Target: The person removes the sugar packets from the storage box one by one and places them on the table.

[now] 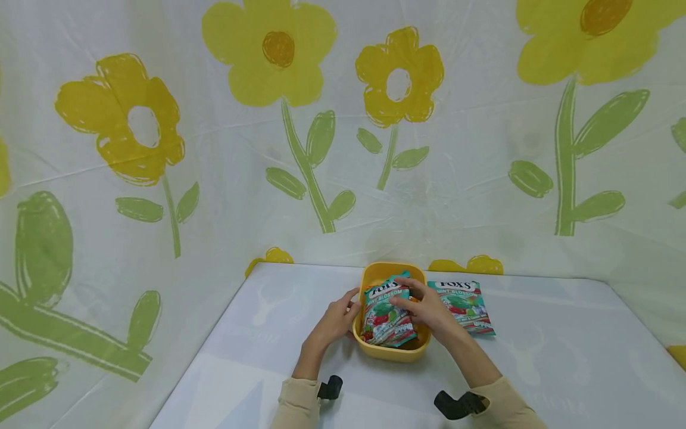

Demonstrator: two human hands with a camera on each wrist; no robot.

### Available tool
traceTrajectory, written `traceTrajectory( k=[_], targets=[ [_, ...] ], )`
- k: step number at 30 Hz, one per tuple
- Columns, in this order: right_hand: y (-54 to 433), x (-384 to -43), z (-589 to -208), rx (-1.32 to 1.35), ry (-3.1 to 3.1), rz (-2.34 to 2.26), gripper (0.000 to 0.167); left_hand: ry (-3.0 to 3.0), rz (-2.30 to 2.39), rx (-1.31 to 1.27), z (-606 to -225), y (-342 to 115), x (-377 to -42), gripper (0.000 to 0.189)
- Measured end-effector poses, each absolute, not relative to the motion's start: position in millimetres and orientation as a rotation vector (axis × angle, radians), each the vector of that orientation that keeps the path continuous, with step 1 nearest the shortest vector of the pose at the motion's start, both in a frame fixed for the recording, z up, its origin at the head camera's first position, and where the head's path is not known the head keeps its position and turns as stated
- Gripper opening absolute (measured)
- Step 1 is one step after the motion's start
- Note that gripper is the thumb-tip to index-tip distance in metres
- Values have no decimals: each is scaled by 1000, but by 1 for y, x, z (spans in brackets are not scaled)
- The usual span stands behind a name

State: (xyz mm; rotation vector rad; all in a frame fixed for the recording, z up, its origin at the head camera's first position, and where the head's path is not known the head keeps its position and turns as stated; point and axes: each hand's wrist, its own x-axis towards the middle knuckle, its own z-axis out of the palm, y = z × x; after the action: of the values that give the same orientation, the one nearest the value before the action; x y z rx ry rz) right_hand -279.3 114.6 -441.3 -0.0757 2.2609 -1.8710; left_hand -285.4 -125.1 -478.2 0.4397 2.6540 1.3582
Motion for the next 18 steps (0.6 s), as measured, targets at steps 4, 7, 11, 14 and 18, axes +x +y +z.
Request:
traceTrajectory(
  k=[4, 7, 11, 14, 18],
  targets=[
    [119, -279, -444, -100, 2209, -1905, 63, 2657, 1357, 440, -478, -125, -285, 50],
    [122, -280, -446, -129, 2175, -1922, 64, 2651, 1364, 430, -478, -125, -285, 50],
    [124, -279, -448, -138, 2108, -1961, 64, 2646, 1364, 423, -479, -124, -285, 50],
    [124, -280, -448, -119, 2068, -1992, 64, 2652, 1353, 428, -479, -125, -285, 51],
    [125, -281, -448, -85, 2024, -2031, 63, 2668, 1335, 430, -478, -125, -286, 50]
  ],
)
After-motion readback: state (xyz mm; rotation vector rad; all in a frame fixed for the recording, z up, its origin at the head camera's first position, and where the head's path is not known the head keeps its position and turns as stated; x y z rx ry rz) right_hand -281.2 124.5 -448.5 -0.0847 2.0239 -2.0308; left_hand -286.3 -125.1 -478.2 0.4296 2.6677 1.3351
